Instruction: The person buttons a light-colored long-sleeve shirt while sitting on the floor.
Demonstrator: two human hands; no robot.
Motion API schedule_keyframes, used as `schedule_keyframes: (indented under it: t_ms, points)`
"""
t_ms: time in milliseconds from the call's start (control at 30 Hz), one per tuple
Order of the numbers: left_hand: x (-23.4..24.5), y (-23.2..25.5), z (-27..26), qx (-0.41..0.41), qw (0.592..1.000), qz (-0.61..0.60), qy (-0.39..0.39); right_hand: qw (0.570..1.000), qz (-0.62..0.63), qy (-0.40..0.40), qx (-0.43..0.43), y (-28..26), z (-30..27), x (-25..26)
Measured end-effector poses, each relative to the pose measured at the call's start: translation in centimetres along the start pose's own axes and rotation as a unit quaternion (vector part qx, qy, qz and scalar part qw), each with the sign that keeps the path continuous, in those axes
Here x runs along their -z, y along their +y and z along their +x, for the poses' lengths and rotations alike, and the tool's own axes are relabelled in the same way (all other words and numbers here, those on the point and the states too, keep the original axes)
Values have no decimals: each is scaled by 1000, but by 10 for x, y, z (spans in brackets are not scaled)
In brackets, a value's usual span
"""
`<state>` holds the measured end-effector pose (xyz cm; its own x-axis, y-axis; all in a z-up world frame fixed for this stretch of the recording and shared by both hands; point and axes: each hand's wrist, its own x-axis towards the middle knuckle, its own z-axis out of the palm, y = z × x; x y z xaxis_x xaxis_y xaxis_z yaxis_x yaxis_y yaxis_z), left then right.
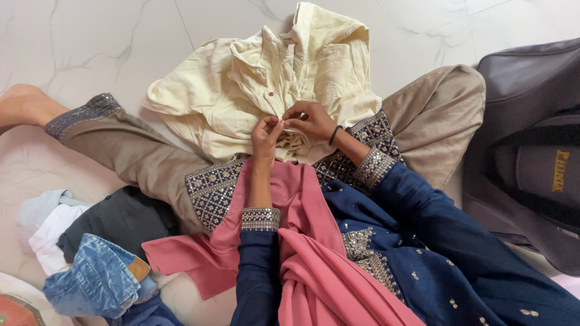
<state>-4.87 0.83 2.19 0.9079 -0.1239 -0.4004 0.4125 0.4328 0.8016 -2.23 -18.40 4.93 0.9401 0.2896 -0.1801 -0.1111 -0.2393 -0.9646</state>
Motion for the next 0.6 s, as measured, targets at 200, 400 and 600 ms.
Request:
schedule_keyframes:
  t_ms: [200, 400, 600]
  points:
    - [-6, 8, -5, 25, 999, -2, -24, 990, 125, -60, -15, 21, 2, 0]
    - [-14, 3, -6, -26, 999, 21, 10, 987, 142, -62, -48, 34, 4, -3]
    - [-29, 14, -21, -137, 980, 138, 33, 991, 122, 24, -55, 28, -7, -17]
